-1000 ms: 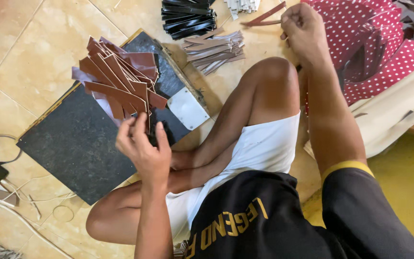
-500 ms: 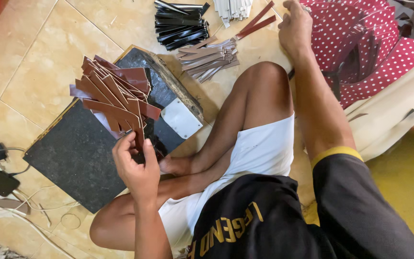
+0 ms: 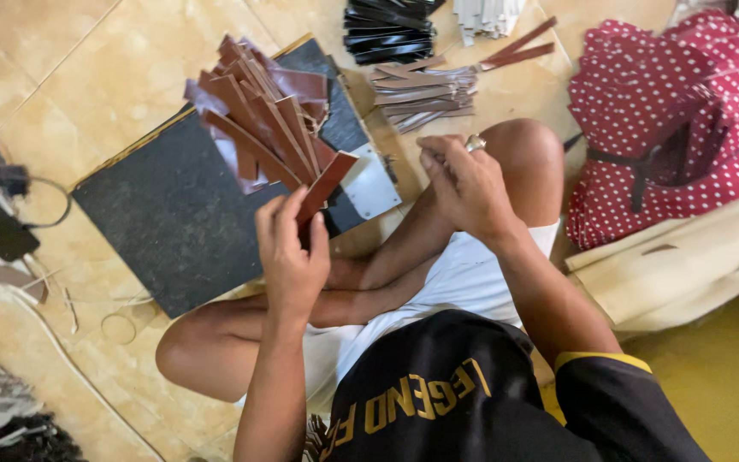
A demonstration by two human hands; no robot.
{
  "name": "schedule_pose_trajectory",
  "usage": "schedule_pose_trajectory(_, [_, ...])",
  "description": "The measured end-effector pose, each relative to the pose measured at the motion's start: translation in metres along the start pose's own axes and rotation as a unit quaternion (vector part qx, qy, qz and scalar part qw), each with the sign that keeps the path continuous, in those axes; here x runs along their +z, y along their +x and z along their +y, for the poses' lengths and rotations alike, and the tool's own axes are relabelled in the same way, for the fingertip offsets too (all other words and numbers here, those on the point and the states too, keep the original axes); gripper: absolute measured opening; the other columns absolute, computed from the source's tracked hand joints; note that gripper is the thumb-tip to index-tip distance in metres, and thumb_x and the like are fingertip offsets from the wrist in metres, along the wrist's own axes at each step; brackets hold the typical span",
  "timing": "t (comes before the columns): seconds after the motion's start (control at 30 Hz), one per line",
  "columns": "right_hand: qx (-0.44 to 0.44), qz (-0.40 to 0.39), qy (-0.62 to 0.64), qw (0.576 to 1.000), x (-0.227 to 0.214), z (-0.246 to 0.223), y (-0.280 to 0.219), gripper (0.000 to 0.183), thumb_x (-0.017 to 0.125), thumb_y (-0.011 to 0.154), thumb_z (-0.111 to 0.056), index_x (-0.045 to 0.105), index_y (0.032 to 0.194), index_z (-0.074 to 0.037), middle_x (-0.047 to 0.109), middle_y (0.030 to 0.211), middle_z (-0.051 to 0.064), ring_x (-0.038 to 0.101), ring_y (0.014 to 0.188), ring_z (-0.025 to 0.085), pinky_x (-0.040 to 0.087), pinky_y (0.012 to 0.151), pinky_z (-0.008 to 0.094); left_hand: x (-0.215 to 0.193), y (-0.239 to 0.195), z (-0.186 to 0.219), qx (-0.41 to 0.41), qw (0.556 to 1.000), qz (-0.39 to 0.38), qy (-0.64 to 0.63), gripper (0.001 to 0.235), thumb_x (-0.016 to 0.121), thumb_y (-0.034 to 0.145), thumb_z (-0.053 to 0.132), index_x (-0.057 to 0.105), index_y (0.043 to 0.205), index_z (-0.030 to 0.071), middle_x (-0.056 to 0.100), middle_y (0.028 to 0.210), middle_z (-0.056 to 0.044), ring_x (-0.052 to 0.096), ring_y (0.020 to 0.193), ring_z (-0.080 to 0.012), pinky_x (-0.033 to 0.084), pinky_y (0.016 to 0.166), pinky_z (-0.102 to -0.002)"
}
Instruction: The person sits on the floor and repeatedly peels a thin strip from a brown material using a small white tool. The peeled strips are placed into a pile on the floor.
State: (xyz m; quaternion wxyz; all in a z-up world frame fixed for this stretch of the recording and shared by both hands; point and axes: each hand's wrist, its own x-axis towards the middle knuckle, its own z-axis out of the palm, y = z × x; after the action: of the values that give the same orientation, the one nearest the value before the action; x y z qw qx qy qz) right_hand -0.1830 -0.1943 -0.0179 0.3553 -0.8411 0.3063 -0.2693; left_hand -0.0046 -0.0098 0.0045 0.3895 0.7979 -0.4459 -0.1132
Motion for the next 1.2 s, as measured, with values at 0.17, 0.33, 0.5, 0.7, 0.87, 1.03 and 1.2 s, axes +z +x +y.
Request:
schedule_pose_trajectory(0.17, [0.015, -0.110, 0.080, 0.991, 0.031, -0.047, 0.010, 0.051, 0.075, 0.092, -0.010, 0.054, 0.136, 0.003, 0.066, 0.091, 0.018, 0.063, 0.071, 0.032, 0.050, 0.065, 0.040, 0.003, -0.001, -0.004, -0.008, 0.999, 0.004, -0.048, 0.040, 0.067, 0.096, -0.004, 0.059, 0.135, 0.004, 0.059, 0.122, -0.019, 0.062, 0.113, -0.0370, 0.052, 0.097, -0.044])
schedule_pose_trajectory(0.33, [0.031, -0.095, 0.122, 0.987, 0.045, -0.047, 0.023, 0.030, 0.070, 0.100, -0.006, 0.058, 0.127, -0.001, 0.068, 0.091, 0.013, 0.068, 0.078, 0.028, 0.053, 0.069, 0.037, 0.001, 0.000, -0.007, -0.013, 0.997, -0.008, -0.072, 0.026, 0.067, 0.096, -0.003, 0.064, 0.120, 0.005, 0.062, 0.118, -0.014, 0.064, 0.113, -0.0340, 0.052, 0.097, -0.043])
schedule_pose_trajectory(0.5, [-0.043, -0.160, 0.035, 0.986, 0.012, -0.029, 0.019, 0.014, 0.070, 0.099, -0.002, 0.064, 0.111, -0.004, 0.069, 0.099, 0.014, 0.068, 0.089, 0.035, 0.054, 0.079, 0.041, -0.008, 0.003, -0.001, 0.077, 0.995, -0.043, 0.039, 0.026, 0.074, 0.088, 0.007, 0.070, 0.113, 0.010, 0.061, 0.111, -0.007, 0.060, 0.104, -0.0305, 0.046, 0.088, -0.046])
schedule_pose_trajectory(0.7, [-0.087, -0.156, 0.005, 0.984, -0.001, -0.029, 0.005, 0.015, 0.068, 0.096, 0.000, 0.067, 0.111, -0.004, 0.069, 0.106, 0.016, 0.067, 0.097, 0.035, 0.055, 0.086, 0.041, 0.012, 0.000, 0.018, 0.109, 0.985, -0.016, 0.132, 0.025, 0.078, 0.092, 0.022, 0.069, 0.113, 0.012, 0.058, 0.112, -0.003, 0.058, 0.106, -0.0254, 0.045, 0.084, -0.044])
schedule_pose_trajectory(0.87, [-0.052, -0.142, -0.005, 0.989, 0.003, -0.028, 0.011, 0.022, 0.065, 0.099, 0.002, 0.068, 0.120, -0.003, 0.070, 0.110, 0.016, 0.067, 0.100, 0.036, 0.055, 0.088, 0.042, 0.034, 0.008, 0.022, 0.111, 0.985, -0.017, 0.130, 0.031, 0.073, 0.098, 0.019, 0.069, 0.126, 0.007, 0.059, 0.120, -0.005, 0.057, 0.110, -0.0250, 0.046, 0.087, -0.041])
schedule_pose_trajectory(1.03, [-0.072, -0.183, -0.024, 0.980, 0.003, -0.019, 0.020, 0.026, 0.069, 0.096, -0.001, 0.073, 0.121, -0.005, 0.071, 0.103, 0.016, 0.068, 0.088, 0.035, 0.056, 0.078, 0.042, 0.035, 0.015, 0.016, 0.115, 0.986, -0.039, 0.117, 0.031, 0.073, 0.095, 0.022, 0.071, 0.124, 0.009, 0.060, 0.117, -0.002, 0.058, 0.108, -0.0236, 0.046, 0.086, -0.041])
schedule_pose_trajectory(1.2, [-0.110, -0.188, 0.012, 0.976, 0.000, -0.010, 0.022, 0.028, 0.069, 0.091, 0.001, 0.073, 0.118, -0.008, 0.073, 0.103, 0.012, 0.071, 0.088, 0.028, 0.058, 0.077, 0.038, 0.032, 0.015, 0.007, 0.123, 0.989, -0.054, 0.069, 0.026, 0.073, 0.098, 0.021, 0.073, 0.122, 0.012, 0.060, 0.113, 0.001, 0.057, 0.103, -0.0221, 0.045, 0.085, -0.040])
